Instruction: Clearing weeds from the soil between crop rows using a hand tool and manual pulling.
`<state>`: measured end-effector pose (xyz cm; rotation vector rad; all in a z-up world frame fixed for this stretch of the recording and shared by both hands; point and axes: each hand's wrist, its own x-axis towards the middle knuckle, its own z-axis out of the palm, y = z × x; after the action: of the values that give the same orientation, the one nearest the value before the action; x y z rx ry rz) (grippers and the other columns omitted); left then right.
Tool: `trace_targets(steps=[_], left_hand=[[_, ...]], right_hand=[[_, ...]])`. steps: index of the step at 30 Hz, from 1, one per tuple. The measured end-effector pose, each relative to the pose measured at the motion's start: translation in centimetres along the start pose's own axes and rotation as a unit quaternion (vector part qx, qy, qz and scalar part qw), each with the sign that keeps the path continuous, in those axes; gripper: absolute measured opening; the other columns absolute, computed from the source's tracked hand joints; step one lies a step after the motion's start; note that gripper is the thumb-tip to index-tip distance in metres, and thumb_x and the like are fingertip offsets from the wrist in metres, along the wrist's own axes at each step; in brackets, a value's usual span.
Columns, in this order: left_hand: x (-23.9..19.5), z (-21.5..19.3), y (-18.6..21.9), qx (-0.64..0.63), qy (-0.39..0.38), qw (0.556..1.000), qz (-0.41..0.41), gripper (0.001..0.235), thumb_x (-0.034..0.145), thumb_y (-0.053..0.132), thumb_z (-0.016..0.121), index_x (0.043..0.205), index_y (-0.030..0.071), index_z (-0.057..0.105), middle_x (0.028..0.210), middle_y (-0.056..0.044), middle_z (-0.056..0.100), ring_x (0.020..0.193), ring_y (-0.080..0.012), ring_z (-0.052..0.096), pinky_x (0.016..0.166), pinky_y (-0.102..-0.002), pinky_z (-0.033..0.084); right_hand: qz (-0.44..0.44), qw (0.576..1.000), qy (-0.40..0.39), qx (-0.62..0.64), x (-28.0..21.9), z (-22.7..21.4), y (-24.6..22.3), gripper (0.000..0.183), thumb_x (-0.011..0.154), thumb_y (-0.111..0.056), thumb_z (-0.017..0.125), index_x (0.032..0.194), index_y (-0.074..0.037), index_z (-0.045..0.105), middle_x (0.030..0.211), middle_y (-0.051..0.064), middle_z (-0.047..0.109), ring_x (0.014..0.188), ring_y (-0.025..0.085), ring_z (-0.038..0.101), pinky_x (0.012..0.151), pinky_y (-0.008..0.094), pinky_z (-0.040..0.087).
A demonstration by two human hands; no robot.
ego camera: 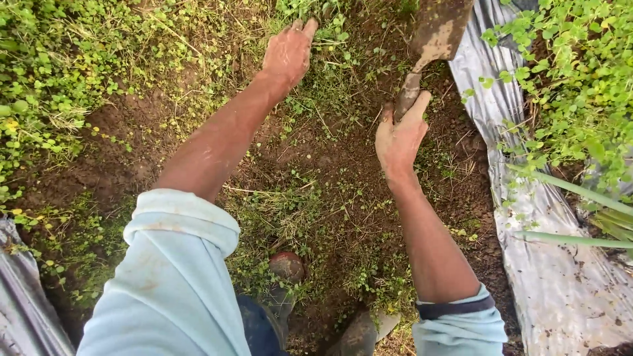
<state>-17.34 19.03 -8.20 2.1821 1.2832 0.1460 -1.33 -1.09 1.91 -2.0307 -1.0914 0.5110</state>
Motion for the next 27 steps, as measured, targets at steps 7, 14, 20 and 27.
trace_targets(steps=[7,14,20,27], left_hand=[[-4.6,-2.0,-3.2,-0.01,-0.084,0.996,-0.042,0.047,0.108,0.019,0.027,0.145,-0.002,0.047,0.16,-0.028,0.03,0.147,-0.0456,0.032,0.12,-0.062,0.02],[-10.1,0.0,-5.9,0.225,-0.113,0.968,-0.006,0.043,0.099,-0.003,0.058,0.14,0.009,0.055,0.134,-0.024,0.061,0.106,-0.0297,0.069,0.081,-0.042,0.063],[-16.1,-1.2,-4.7,0.178,-0.068,0.98,-0.053,0.045,0.1,0.002,0.065,0.144,-0.001,0.053,0.141,-0.032,0.052,0.122,-0.0375,0.061,0.096,-0.045,0.058],[-26.4,4.6,-14.2,0.135,0.055,0.966,-0.213,0.051,0.094,0.012,0.069,0.141,0.005,0.052,0.152,-0.032,0.041,0.145,-0.0485,0.038,0.12,-0.064,0.03]], right_hand=[[0.251,0.913,-0.321,-0.01,-2.1,-0.7,-1.9,0.042,0.103,-0.003,0.049,0.142,-0.009,0.035,0.098,0.017,0.06,0.041,0.012,0.046,0.026,0.022,0.043],[0.088,0.992,-0.085,-0.018,-2.3,2.6,-1.5,0.036,0.093,0.004,0.057,0.125,-0.004,0.045,0.106,0.028,0.064,0.089,0.037,0.066,0.079,0.049,0.053],[0.159,0.909,-0.375,-0.088,-10.9,3.7,0.8,0.038,0.094,-0.002,0.057,0.13,-0.004,0.047,0.108,0.028,0.066,0.089,0.039,0.069,0.078,0.055,0.057],[0.144,0.978,-0.148,-0.041,-9.9,0.3,-2.0,0.04,0.094,0.004,0.059,0.131,-0.001,0.044,0.106,0.035,0.063,0.087,0.04,0.067,0.08,0.054,0.055]])
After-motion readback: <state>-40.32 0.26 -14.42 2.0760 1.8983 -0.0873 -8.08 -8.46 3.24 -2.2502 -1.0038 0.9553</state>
